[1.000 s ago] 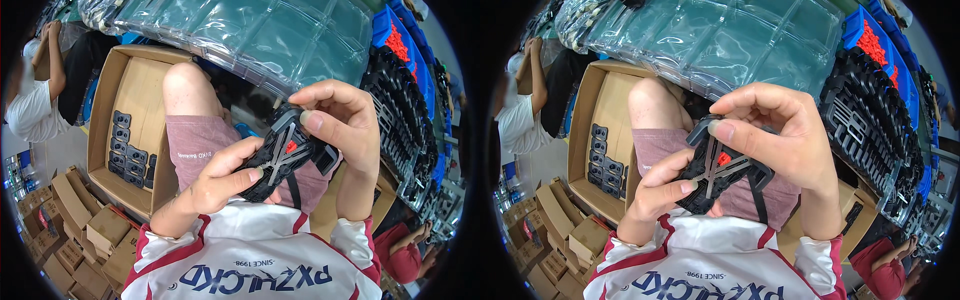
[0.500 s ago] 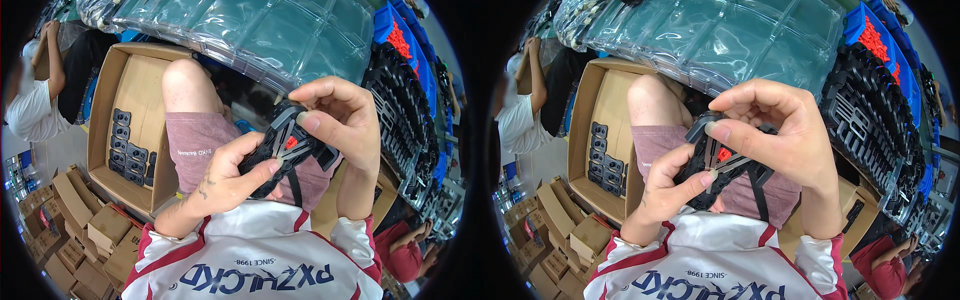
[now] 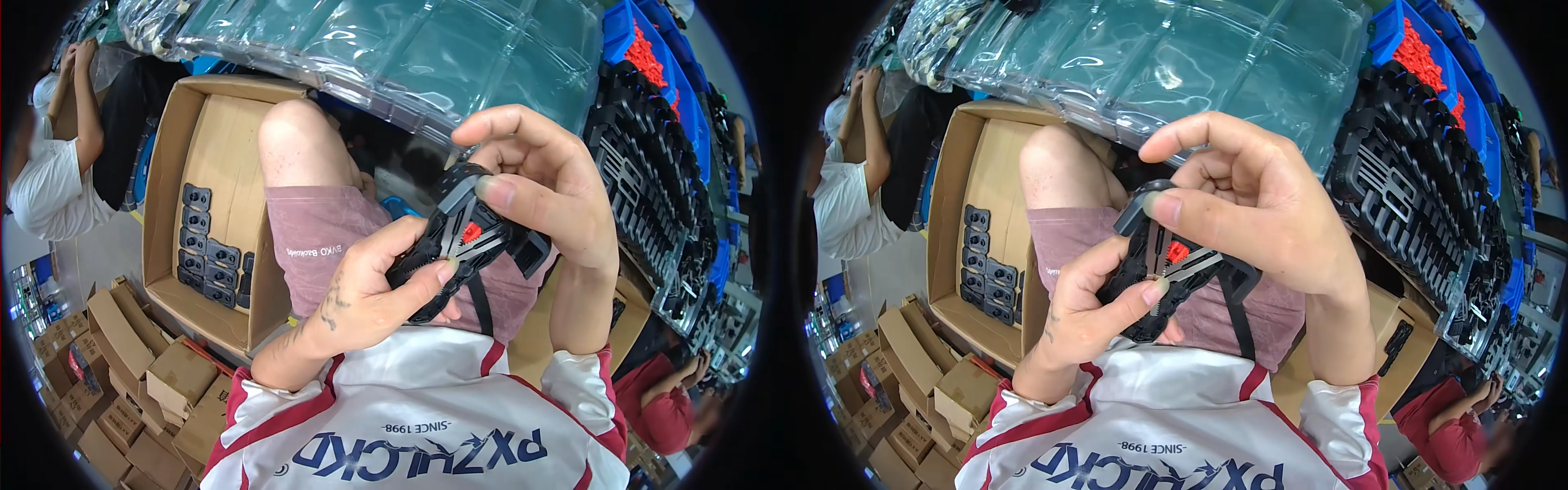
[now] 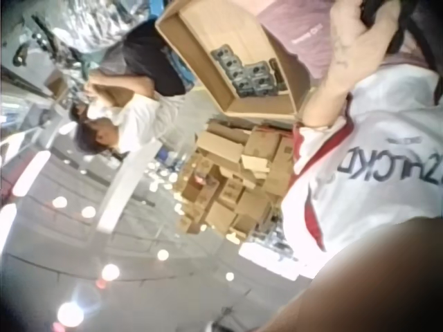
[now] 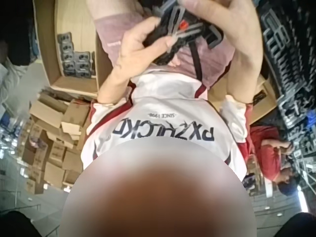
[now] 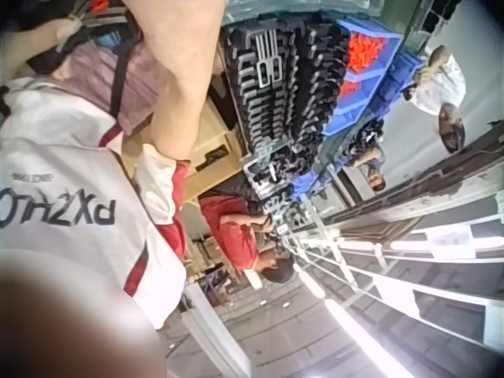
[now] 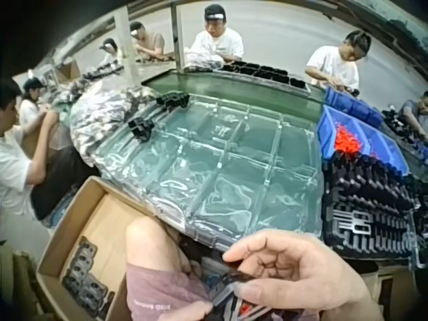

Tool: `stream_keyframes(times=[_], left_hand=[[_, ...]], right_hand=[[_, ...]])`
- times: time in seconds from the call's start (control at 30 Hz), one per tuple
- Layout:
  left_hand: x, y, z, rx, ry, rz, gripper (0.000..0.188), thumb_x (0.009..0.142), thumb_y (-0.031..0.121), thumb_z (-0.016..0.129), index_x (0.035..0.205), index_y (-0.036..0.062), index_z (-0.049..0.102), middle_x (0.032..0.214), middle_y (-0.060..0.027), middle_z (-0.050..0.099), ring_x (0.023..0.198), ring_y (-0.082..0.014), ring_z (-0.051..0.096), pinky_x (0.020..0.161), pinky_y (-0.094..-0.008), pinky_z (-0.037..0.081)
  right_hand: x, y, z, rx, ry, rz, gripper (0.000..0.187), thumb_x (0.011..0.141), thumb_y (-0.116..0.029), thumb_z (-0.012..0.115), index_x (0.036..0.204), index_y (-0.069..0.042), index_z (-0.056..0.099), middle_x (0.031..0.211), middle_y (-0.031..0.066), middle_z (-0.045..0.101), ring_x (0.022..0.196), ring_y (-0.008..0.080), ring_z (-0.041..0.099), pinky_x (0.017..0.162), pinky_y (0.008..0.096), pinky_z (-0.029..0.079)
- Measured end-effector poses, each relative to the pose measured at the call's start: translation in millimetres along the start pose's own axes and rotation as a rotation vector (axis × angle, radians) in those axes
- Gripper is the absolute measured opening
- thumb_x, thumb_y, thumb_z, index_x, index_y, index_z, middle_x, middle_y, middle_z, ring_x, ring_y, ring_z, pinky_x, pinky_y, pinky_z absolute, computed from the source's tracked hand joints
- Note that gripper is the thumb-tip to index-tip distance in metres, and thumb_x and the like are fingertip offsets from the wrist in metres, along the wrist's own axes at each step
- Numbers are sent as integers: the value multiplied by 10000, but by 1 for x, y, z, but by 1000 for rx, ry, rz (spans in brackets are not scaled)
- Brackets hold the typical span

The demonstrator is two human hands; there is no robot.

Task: Assembling plastic car phone holders by snapping components together and inserting small parts.

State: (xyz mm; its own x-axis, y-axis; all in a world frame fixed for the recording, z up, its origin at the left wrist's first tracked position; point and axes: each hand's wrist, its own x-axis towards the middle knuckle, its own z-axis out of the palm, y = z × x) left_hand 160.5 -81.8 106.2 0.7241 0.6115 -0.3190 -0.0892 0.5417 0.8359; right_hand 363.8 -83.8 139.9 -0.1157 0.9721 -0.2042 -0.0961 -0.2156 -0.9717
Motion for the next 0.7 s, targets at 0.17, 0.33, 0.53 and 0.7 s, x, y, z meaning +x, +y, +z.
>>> stream_keyframes(times=[0.17,0.33,0.53,0.7], left_hand=[[7,-12,-8,138,-34,100,123,878,-3,567,997,-32,578,741,-36,592,564,-74,550,502,-170,421],[21,-25,-12,189,-32,139,83,866,24,606,923,-29,632,698,-7,585,544,-51,455,480,-169,344],[38,-19,-9,34,192,110,197,837,84,669,671,8,595,564,56,465,512,-37,343,443,-180,271],[49,-18,-19,77,247,214,346,831,109,677,543,41,498,516,70,391,497,-28,294,423,-175,247]], right_hand=[[-1,-2,-2,-15,2,60,423,750,50,638,1160,-3,554,790,44,628,642,51,527,558,133,370],[-12,4,5,-151,5,53,461,713,71,681,1153,-14,574,806,40,636,612,40,514,530,122,361],[-36,5,-8,-374,833,-329,333,752,52,646,1077,-18,627,985,72,636,626,68,514,566,149,417],[-51,36,-34,-645,1082,-364,312,836,2,613,1147,2,596,977,75,626,626,41,452,571,139,368]])
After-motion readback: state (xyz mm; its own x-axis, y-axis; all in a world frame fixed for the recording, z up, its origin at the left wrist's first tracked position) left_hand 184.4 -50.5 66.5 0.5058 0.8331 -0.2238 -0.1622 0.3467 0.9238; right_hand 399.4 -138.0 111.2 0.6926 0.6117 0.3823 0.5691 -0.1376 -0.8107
